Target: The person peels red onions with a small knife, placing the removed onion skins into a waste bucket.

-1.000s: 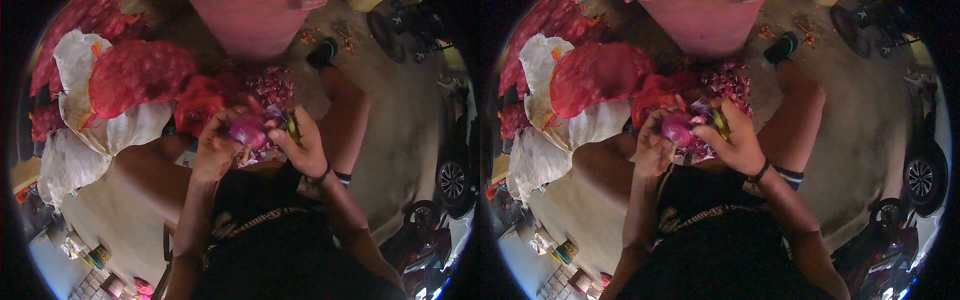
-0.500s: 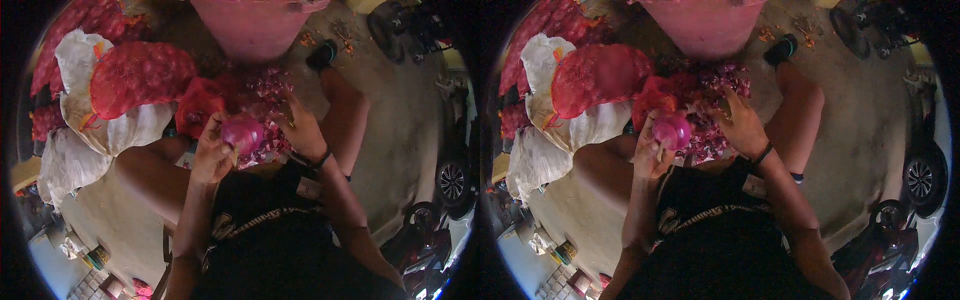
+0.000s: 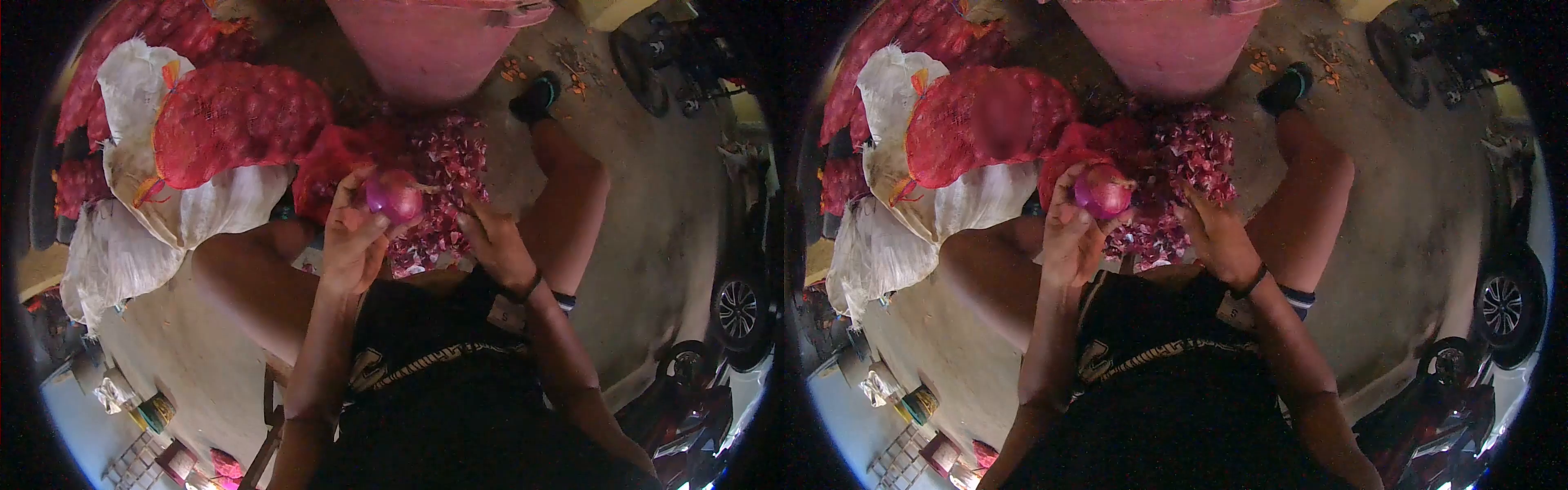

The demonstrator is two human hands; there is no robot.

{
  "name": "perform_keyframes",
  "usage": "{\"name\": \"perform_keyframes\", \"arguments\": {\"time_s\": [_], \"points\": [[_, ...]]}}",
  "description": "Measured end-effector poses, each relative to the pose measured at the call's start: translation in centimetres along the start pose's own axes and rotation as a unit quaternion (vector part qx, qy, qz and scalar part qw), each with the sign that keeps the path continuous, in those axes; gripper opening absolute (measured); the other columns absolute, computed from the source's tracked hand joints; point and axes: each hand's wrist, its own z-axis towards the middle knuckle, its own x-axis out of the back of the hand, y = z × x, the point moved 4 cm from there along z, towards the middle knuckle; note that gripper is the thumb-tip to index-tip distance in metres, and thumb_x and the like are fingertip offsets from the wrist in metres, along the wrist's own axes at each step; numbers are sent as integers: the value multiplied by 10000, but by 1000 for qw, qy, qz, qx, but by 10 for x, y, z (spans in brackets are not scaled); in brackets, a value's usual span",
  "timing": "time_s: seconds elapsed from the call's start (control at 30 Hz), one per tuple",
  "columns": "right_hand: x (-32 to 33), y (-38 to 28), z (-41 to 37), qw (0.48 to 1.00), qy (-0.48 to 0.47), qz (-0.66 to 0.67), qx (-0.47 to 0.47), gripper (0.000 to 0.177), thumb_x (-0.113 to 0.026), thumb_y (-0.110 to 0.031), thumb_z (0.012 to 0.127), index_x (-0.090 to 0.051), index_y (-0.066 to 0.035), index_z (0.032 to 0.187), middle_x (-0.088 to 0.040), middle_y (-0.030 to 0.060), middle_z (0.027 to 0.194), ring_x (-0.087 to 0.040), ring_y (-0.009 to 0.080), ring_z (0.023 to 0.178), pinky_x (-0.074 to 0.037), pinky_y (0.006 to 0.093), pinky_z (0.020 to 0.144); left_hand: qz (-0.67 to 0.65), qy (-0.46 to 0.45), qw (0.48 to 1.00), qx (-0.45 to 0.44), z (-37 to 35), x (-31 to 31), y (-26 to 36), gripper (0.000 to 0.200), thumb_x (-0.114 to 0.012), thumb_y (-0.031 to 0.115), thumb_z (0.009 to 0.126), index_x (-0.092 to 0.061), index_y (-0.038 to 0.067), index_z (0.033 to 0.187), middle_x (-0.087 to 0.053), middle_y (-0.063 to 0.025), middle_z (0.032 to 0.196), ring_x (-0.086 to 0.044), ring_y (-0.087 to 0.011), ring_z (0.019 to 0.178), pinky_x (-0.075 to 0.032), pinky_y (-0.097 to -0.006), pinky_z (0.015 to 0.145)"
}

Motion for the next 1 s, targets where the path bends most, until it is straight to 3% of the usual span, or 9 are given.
{"name": "perform_keyframes", "arguments": {"time_s": [0.1, 0.3, 0.4, 0.47, 0.6, 0.7, 0.8, 0.9, 1.0], "points": [[-2, -8, -6, 998, -54, 34, -24, 359, -518, -168, 987, -540, 40, 1279, -651, 256, 1056, -649, 354, 1016, -478, 360, 883, -36, 20, 999, -25, -1, -3, 1, 581, -645, -62, 832, -405, 95, 1337, -514, -139, 1306, -533, -289, 1223, -463, -534, 1026], [-13, -1, -13, 992, 20, 128, 10, 403, -528, -197, 993, -502, 29, 1326, -619, 239, 1182, -615, 328, 1112, -452, 356, 954, 46, 39, 996, -71, -1, 0, 0, 643, -689, -76, 780, -413, 68, 1343, -514, -120, 1302, -541, -245, 1194, -447, -431, 1046], [-15, -16, -11, 989, 22, 89, 116, 416, -523, -206, 1001, -489, 18, 1350, -583, 214, 1278, -572, 298, 1187, -419, 351, 1002, 93, 53, 990, -89, -3, 5, -3, 653, -701, -88, 760, -423, 50, 1335, -516, -113, 1301, -538, -230, 1190, -441, -393, 1045], [-16, -12, -10, 986, 49, 150, 45, 416, -521, -194, 1004, -483, 10, 1364, -578, 200, 1293, -555, 264, 1205, -405, 354, 1018, 92, 46, 988, -114, -1, 3, -3, 662, -703, -98, 752, -425, 42, 1337, -518, -110, 1300, -531, -225, 1197, -436, -386, 1047], [-10, -9, -11, 958, 16, 284, 21, 408, -553, -180, 990, -504, -6, 1356, -616, 142, 1199, -572, 180, 1105, -432, 326, 968, 92, 64, 988, -107, -3, 8, -1, 661, -691, -101, 759, -425, 51, 1345, -522, -107, 1300, -520, -221, 1209, -434, -392, 1043], [-8, -4, -16, 958, -36, 276, -68, 361, -591, -204, 975, -558, -8, 1276, -613, 102, 1065, -552, 117, 988, -446, 287, 883, 66, 59, 991, -100, -1, 10, 0, 651, -681, -101, 768, -426, 56, 1346, -521, -105, 1302, -521, -220, 1207, -434, -390, 1039], [-5, 8, -12, 970, -49, 172, -165, 323, -623, -251, 959, -593, -11, 1172, -592, 76, 980, -524, 85, 894, -442, 262, 805, 58, 54, 992, -98, -2, 8, -1, 651, -679, -100, 770, -424, 59, 1348, -521, -106, 1299, -526, -222, 1199, -439, -388, 1033], [1, -18, -9, 990, -73, 87, -84, 324, -592, -265, 973, -569, 10, 1143, -581, 113, 918, -533, 119, 818, -462, 291, 765, 76, 58, 991, -94, -4, 3, -2, 666, -687, -105, 760, -418, 61, 1347, -521, -108, 1287, -530, -222, 1191, -443, -386, 1028], [-14, -41, -10, 976, -53, 207, 40, 413, -555, -268, 985, -509, 49, 1246, -603, 177, 924, -615, 223, 796, -492, 352, 759, 111, 61, 988, -90, -4, -1, -4, 675, -693, -119, 746, -414, 64, 1333, -520, -107, 1272, -533, -217, 1184, -444, -380, 1024]]}}
